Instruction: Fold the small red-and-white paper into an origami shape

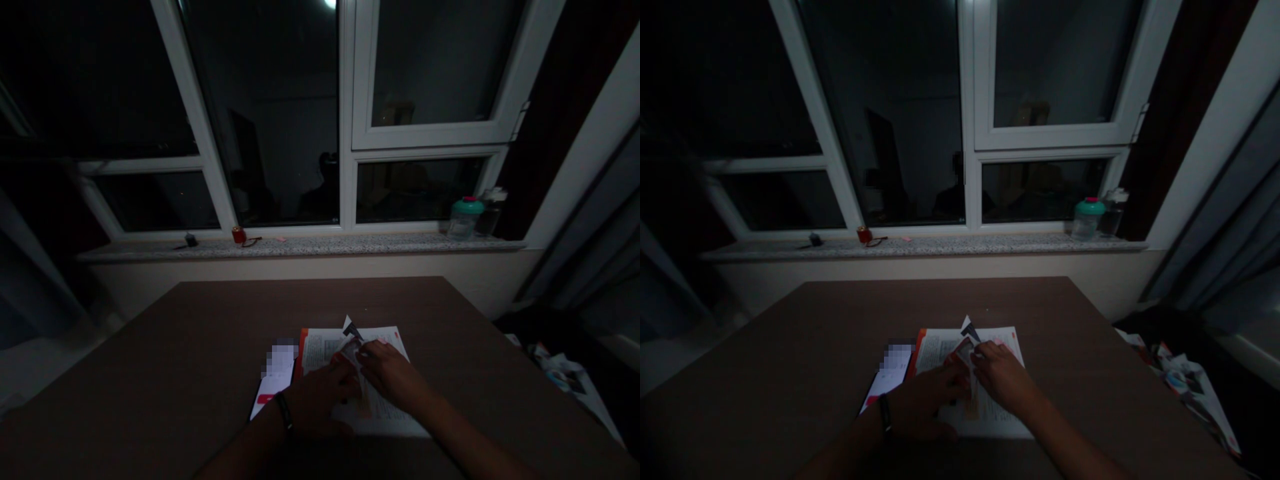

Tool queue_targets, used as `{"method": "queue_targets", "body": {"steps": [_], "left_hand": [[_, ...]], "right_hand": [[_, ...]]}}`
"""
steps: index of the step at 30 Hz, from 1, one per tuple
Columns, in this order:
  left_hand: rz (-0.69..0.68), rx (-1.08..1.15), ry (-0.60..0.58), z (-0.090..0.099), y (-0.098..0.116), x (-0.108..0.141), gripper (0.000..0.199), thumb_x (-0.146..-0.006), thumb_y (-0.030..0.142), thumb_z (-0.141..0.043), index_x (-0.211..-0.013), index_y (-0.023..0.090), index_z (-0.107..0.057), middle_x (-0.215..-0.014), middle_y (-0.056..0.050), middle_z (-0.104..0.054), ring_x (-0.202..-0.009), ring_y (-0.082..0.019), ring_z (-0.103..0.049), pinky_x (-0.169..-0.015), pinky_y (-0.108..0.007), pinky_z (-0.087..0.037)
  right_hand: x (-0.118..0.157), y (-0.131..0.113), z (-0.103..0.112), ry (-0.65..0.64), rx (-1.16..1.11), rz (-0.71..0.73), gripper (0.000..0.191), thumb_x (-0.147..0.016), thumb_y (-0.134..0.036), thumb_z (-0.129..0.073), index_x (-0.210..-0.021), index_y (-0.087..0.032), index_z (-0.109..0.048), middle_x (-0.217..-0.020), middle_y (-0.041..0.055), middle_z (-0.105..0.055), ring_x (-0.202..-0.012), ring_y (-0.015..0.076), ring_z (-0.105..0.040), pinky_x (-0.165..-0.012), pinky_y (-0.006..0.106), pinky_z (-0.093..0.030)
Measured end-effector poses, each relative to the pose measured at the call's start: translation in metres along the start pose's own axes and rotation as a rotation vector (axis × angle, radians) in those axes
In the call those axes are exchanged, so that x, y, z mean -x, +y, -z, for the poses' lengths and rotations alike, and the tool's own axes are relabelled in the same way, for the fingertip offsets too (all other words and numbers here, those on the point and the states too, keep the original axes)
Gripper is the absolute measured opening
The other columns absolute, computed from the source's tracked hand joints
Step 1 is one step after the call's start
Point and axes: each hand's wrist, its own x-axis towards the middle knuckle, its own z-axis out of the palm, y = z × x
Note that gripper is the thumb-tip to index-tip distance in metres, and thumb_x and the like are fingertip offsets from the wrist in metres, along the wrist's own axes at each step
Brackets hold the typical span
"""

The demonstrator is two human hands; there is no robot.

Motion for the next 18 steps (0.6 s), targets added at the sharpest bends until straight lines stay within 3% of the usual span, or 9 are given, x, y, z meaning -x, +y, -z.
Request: {"method": "queue_targets", "body": {"steps": [11, 18], "left_hand": [[-0.013, 0.011, -0.005, 0.002, 0.002, 0.0, 0.062, -0.079, 0.064, -0.066, -0.126, 0.026, -0.052, -0.133, -0.012, -0.046, -0.117, -0.034, -0.049, -0.094, -0.044, -0.045], [0.013, 0.024, 0.0, -0.001, 0.001, 0.001, 0.066, -0.078, 0.063, -0.07, -0.131, 0.03, -0.049, -0.136, -0.01, -0.044, -0.118, -0.035, -0.048, -0.097, -0.045, -0.043]], "right_hand": [[0.002, -0.005, 0.007, -0.033, -0.039, -0.016, 0.034, -0.086, -0.027, -0.063, -0.12, -0.023, -0.061, -0.117, 0.0105, -0.061, -0.113, 0.03, -0.053, -0.107, 0.05, -0.033], [0.005, -0.008, 0.012, -0.065, -0.11, -0.038, 0.051, -0.079, -0.04, -0.07, -0.126, -0.023, -0.056, -0.121, 0.0108, -0.059, -0.116, 0.0322, -0.051, -0.11, 0.053, -0.028]]}}
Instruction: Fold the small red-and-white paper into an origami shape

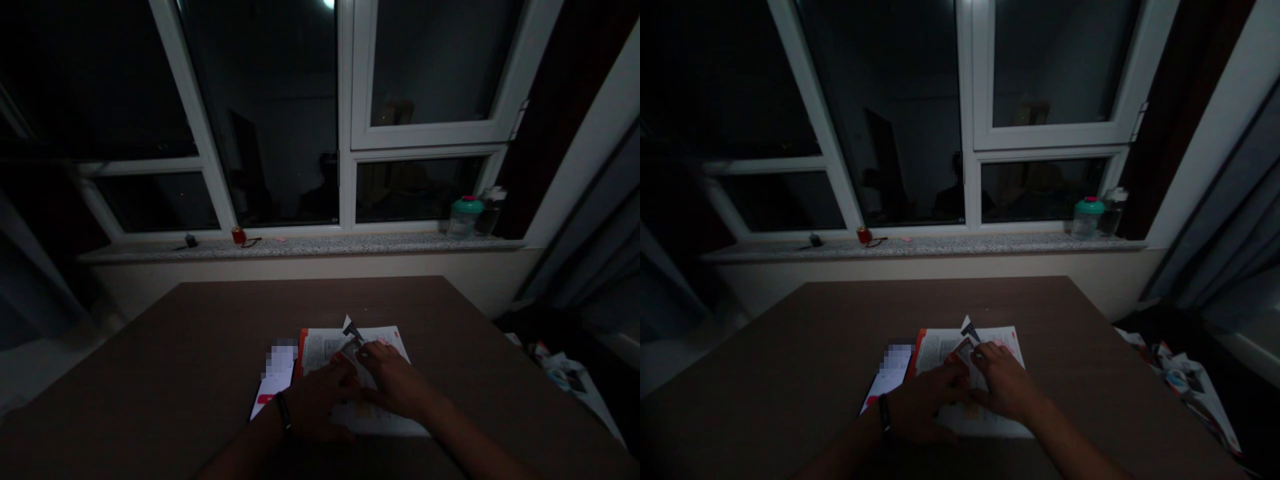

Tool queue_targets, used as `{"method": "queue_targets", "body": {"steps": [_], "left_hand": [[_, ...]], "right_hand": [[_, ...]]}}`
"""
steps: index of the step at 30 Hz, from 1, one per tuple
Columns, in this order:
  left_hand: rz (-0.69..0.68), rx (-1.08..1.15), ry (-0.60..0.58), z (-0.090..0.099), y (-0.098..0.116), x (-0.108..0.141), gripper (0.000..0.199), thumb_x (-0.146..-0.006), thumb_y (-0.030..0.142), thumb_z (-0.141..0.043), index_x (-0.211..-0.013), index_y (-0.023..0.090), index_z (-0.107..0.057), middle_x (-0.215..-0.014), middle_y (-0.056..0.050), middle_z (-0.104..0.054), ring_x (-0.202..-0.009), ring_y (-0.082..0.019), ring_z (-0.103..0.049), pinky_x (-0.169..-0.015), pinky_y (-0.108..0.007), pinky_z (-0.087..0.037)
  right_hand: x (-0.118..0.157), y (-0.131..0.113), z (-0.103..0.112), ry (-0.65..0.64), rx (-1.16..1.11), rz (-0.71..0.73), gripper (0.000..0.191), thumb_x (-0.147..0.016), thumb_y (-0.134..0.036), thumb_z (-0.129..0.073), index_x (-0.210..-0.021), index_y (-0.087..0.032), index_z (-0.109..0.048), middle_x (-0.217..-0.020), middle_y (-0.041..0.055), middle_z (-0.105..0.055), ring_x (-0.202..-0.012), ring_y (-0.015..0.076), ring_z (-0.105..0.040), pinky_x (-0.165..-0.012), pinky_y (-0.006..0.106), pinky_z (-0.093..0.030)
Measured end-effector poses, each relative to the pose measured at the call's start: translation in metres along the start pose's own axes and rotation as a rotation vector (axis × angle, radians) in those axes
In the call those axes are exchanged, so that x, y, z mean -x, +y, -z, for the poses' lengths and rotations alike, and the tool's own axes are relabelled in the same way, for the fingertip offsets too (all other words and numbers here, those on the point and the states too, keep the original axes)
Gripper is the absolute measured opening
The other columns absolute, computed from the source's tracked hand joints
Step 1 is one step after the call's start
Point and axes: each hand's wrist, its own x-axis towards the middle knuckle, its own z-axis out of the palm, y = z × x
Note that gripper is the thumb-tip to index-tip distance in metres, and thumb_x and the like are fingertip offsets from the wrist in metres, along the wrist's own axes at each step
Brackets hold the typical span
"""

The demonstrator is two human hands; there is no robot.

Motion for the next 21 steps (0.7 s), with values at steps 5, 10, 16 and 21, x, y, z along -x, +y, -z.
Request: {"method": "queue_targets", "body": {"steps": [5, 10, 16, 21], "left_hand": [[0.072, 0.012, -0.003, 0.001, 0.004, 0.0, 0.065, -0.082, 0.06, -0.067, -0.132, 0.025, -0.044, -0.134, -0.012, -0.048, -0.119, -0.034, -0.049, -0.099, -0.046, -0.042], [0.119, -0.059, 0.018, 0.0, 0.011, -0.003, 0.066, -0.085, 0.05, -0.068, -0.139, 0.028, -0.037, -0.141, -0.011, -0.043, -0.128, -0.035, -0.041, -0.098, -0.048, -0.043], [0.104, -0.109, 0.026, -0.004, 0.01, -0.005, 0.053, -0.085, 0.049, -0.07, -0.129, 0.027, -0.049, -0.138, -0.009, -0.045, -0.13, -0.035, -0.038, -0.099, -0.048, -0.043], [0.054, -0.084, 0.037, -0.001, 0.008, -0.003, 0.054, -0.084, 0.05, -0.07, -0.129, 0.027, -0.05, -0.134, -0.009, -0.047, -0.125, -0.033, -0.042, -0.096, -0.044, -0.046]], "right_hand": [[0.003, 0.001, 0.006, -0.036, -0.04, 0.035, 0.066, -0.073, -0.044, -0.075, -0.132, -0.024, -0.053, -0.126, 0.0103, -0.057, -0.12, 0.032, -0.049, -0.113, 0.052, -0.022], [0.005, 0.003, 0.009, -0.052, -0.042, 0.051, 0.066, -0.073, -0.046, -0.075, -0.131, -0.022, -0.053, -0.123, 0.0105, -0.057, -0.118, 0.0307, -0.05, -0.113, 0.05, -0.024], [0.001, 0.005, 0.007, -0.029, 0.015, 0.058, 0.035, -0.092, -0.033, -0.056, -0.125, -0.021, -0.058, -0.117, 0.0103, -0.059, -0.116, 0.0276, -0.05, -0.111, 0.048, -0.027], [0.001, 0.001, 0.003, -0.005, 0.06, -0.006, 0.027, -0.089, -0.026, -0.056, -0.114, -0.02, -0.064, -0.109, 0.009, -0.058, -0.11, 0.0269, -0.05, -0.107, 0.046, -0.03]]}}
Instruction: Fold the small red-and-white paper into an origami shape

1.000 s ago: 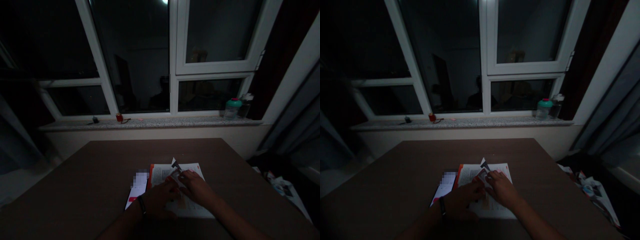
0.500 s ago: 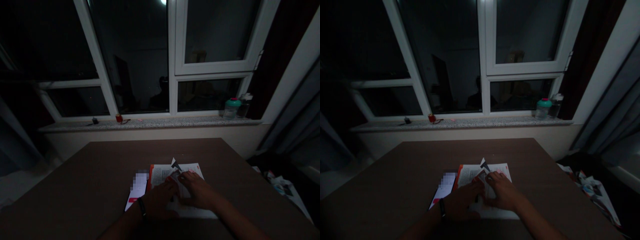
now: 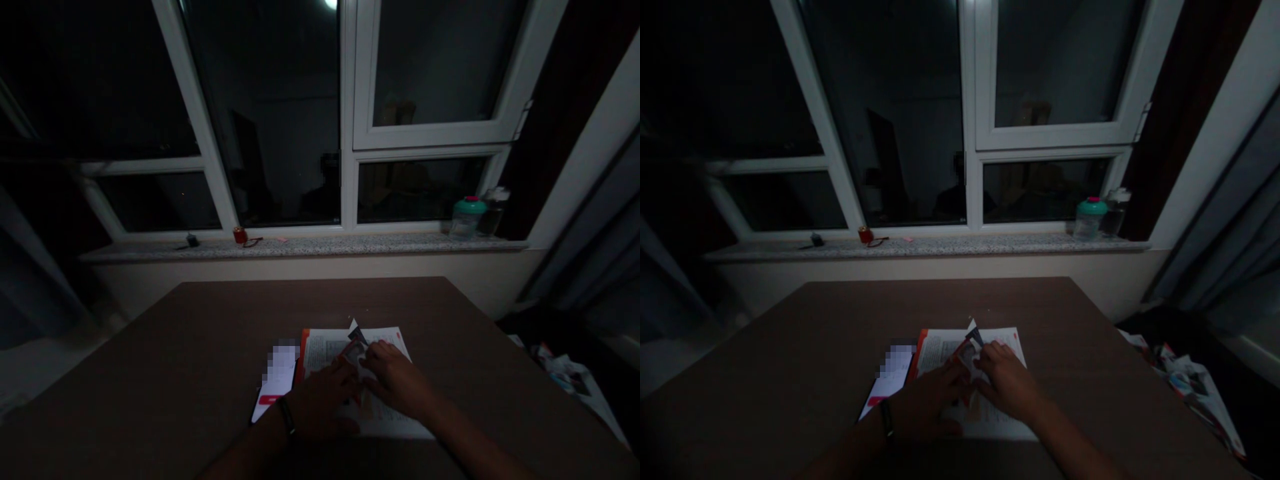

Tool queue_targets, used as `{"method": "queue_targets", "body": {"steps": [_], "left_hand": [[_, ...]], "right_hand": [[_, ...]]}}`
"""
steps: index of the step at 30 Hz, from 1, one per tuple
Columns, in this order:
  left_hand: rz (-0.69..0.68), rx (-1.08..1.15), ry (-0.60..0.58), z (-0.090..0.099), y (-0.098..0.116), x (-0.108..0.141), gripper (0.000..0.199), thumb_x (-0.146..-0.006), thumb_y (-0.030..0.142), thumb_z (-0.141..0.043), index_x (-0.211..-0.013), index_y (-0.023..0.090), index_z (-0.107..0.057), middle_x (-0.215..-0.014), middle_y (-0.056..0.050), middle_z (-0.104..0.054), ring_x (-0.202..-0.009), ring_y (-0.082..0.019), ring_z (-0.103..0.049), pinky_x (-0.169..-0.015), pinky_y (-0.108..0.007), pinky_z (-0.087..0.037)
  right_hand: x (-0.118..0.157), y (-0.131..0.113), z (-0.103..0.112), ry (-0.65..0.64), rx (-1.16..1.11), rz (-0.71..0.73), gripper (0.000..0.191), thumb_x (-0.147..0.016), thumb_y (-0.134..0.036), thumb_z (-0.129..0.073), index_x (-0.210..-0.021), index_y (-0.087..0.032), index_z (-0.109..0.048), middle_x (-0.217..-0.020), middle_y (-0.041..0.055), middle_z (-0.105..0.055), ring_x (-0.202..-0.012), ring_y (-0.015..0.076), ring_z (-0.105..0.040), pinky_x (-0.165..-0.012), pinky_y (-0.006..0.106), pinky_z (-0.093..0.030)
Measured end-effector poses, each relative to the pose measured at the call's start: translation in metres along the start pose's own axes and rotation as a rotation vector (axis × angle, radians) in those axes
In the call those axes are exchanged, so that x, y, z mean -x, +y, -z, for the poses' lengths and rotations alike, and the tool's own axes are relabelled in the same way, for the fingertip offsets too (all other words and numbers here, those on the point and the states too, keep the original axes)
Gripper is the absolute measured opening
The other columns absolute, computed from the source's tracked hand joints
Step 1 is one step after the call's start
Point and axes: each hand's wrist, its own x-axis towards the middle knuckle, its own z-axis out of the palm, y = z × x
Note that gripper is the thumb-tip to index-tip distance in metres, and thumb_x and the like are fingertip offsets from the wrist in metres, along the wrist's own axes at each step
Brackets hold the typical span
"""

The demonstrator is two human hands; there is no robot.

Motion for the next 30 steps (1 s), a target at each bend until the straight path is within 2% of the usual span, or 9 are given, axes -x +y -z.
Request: {"method": "queue_targets", "body": {"steps": [4, 7, 11, 16, 19, 24, 30], "left_hand": [[-0.022, 0.026, 0.001, 0.003, 0.001, 0.001, 0.05, -0.086, 0.058, -0.065, -0.124, 0.027, -0.054, -0.131, -0.009, -0.048, -0.124, -0.034, -0.043, -0.092, -0.042, -0.048], [-0.03, 0.029, -0.01, 0.004, 0.001, 0.001, 0.048, -0.086, 0.062, -0.062, -0.118, 0.027, -0.057, -0.128, -0.009, -0.049, -0.122, -0.034, -0.044, -0.09, -0.041, -0.049], [-0.042, 0.026, -0.008, 0.005, 0.001, 0.001, 0.045, -0.085, 0.056, -0.067, -0.117, 0.026, -0.056, -0.127, -0.009, -0.049, -0.118, -0.032, -0.048, -0.09, -0.041, -0.049], [-0.017, 0.023, -0.024, 0.006, 0.003, 0.002, 0.045, -0.083, 0.056, -0.068, -0.115, 0.026, -0.058, -0.13, -0.009, -0.05, -0.121, -0.033, -0.047, -0.089, -0.041, -0.05], [0.008, 0.024, -0.03, 0.006, 0.003, 0.002, 0.045, -0.084, 0.057, -0.068, -0.115, 0.026, -0.059, -0.135, -0.009, -0.048, -0.122, -0.033, -0.048, -0.089, -0.042, -0.05], [-0.001, 0.014, -0.027, 0.001, 0.0, 0.004, 0.043, -0.084, 0.052, -0.069, -0.117, 0.026, -0.058, -0.146, -0.008, -0.044, -0.132, -0.035, -0.04, -0.098, -0.049, -0.044], [-0.033, 0.034, 0.004, -0.004, -0.005, 0.004, 0.044, -0.083, 0.053, -0.069, -0.116, 0.026, -0.059, -0.145, -0.008, -0.046, -0.132, -0.033, -0.041, -0.102, -0.048, -0.041]], "right_hand": [[0.001, -0.003, -0.003, 0.036, -0.009, -0.08, 0.025, -0.081, -0.029, -0.066, -0.105, -0.022, -0.066, -0.106, 0.0074, -0.056, -0.107, 0.0272, -0.05, -0.099, 0.043, -0.036], [0.001, -0.004, -0.006, 0.051, -0.007, -0.111, 0.028, -0.078, -0.032, -0.07, -0.104, -0.023, -0.065, -0.106, 0.0068, -0.056, -0.108, 0.0278, -0.05, -0.1, 0.043, -0.035], [0.002, -0.003, -0.008, 0.059, -0.028, -0.119, 0.035, -0.076, -0.035, -0.072, -0.108, -0.022, -0.065, -0.112, 0.0078, -0.056, -0.112, 0.0284, -0.049, -0.102, 0.043, -0.032], [-0.004, 0.008, -0.008, 0.083, 0.007, -0.119, 0.018, -0.087, -0.025, -0.062, -0.102, -0.026, -0.071, -0.097, 0.0057, -0.059, -0.1, 0.0242, -0.053, -0.088, 0.035, -0.039], [-0.009, 0.017, -0.009, 0.091, 0.045, -0.119, 0.022, -0.092, -0.022, -0.054, -0.099, -0.029, -0.074, -0.09, 0.0042, -0.058, -0.094, 0.0215, -0.054, -0.088, 0.034, -0.038], [-0.014, 0.022, -0.013, 0.111, 0.036, -0.126, 0.032, -0.091, -0.012, -0.051, -0.1, -0.031, -0.075, -0.088, 0.0036, -0.059, -0.094, 0.0204, -0.054, -0.086, 0.032, -0.04], [-0.014, 0.022, -0.016, 0.117, 0.036, -0.116, 0.034, -0.091, -0.01, -0.052, -0.098, -0.033, -0.075, -0.086, 0.0024, -0.058, -0.093, 0.0204, -0.055, -0.09, 0.035, -0.039]]}}
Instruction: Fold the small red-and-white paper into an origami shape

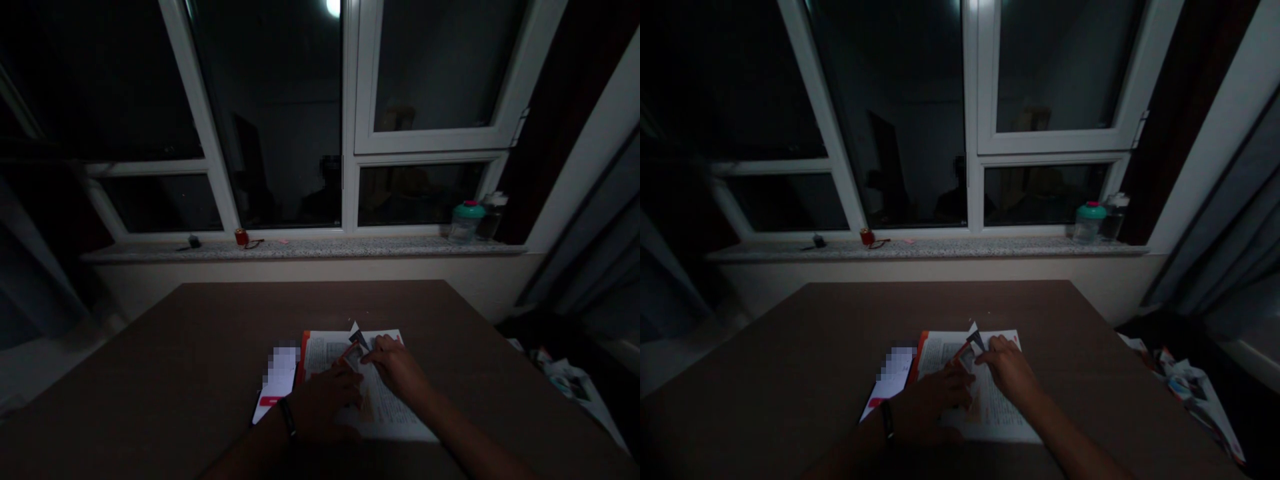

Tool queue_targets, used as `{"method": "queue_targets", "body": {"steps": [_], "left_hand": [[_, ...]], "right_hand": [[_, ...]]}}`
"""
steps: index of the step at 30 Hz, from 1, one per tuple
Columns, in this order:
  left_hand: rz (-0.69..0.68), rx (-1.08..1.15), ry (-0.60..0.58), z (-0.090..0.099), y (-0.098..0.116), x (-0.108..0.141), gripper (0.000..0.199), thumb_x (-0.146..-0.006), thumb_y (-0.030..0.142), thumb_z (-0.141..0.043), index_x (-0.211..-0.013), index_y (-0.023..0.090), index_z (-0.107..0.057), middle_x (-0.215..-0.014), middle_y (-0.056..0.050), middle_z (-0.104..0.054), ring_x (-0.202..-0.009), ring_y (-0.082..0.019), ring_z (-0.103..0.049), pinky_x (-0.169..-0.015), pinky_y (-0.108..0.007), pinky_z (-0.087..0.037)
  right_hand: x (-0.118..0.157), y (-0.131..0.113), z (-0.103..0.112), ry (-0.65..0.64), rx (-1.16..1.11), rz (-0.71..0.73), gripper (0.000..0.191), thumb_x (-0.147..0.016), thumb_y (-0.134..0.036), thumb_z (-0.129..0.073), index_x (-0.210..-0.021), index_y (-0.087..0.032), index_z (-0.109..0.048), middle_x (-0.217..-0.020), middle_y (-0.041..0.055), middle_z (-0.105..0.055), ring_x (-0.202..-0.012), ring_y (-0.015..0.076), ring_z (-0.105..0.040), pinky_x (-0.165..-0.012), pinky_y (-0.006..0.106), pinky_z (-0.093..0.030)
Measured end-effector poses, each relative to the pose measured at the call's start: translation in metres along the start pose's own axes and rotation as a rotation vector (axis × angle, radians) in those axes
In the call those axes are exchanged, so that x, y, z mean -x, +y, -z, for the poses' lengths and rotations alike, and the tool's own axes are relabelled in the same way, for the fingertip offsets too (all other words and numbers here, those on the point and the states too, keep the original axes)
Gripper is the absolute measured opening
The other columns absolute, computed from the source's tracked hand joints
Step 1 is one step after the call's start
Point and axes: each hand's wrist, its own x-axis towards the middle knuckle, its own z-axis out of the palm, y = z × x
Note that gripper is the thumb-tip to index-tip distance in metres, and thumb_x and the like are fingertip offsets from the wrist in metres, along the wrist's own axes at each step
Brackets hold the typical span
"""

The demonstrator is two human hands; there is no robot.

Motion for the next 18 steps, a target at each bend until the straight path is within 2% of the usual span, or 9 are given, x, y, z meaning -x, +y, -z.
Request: {"method": "queue_targets", "body": {"steps": [4, 9, 18], "left_hand": [[-0.035, 0.014, 0.012, 0.0, -0.002, -0.001, 0.043, -0.085, 0.056, -0.065, -0.115, 0.025, -0.06, -0.143, -0.008, -0.047, -0.131, -0.032, -0.043, -0.104, -0.045, -0.039], [-0.06, 0.023, 0.027, -0.001, -0.001, 0.0, 0.048, -0.085, 0.059, -0.064, -0.116, 0.024, -0.059, -0.142, -0.01, -0.048, -0.129, -0.033, -0.044, -0.106, -0.045, -0.036], [-0.037, -0.012, 0.045, -0.002, 0.003, 0.0, 0.045, -0.083, 0.054, -0.068, -0.116, 0.025, -0.058, -0.14, -0.009, -0.05, -0.128, -0.032, -0.045, -0.105, -0.044, -0.036]], "right_hand": [[0.002, -0.002, -0.001, 0.019, 0.022, 0.008, 0.032, -0.086, -0.004, -0.052, -0.097, -0.026, -0.072, -0.092, 0.0038, -0.058, -0.095, 0.0216, -0.054, -0.093, 0.037, -0.038], [0.005, -0.009, 0.001, 0.054, -0.033, 0.068, 0.03, -0.085, -0.003, -0.05, -0.105, -0.019, -0.066, -0.097, 0.0068, -0.058, -0.097, 0.0226, -0.051, -0.084, 0.032, -0.042], [0.005, -0.019, 0.0, 0.011, 0.004, 0.067, 0.034, -0.086, -0.004, -0.048, -0.113, -0.018, -0.063, -0.103, 0.0089, -0.059, -0.099, 0.0239, -0.052, -0.087, 0.035, -0.042]]}}
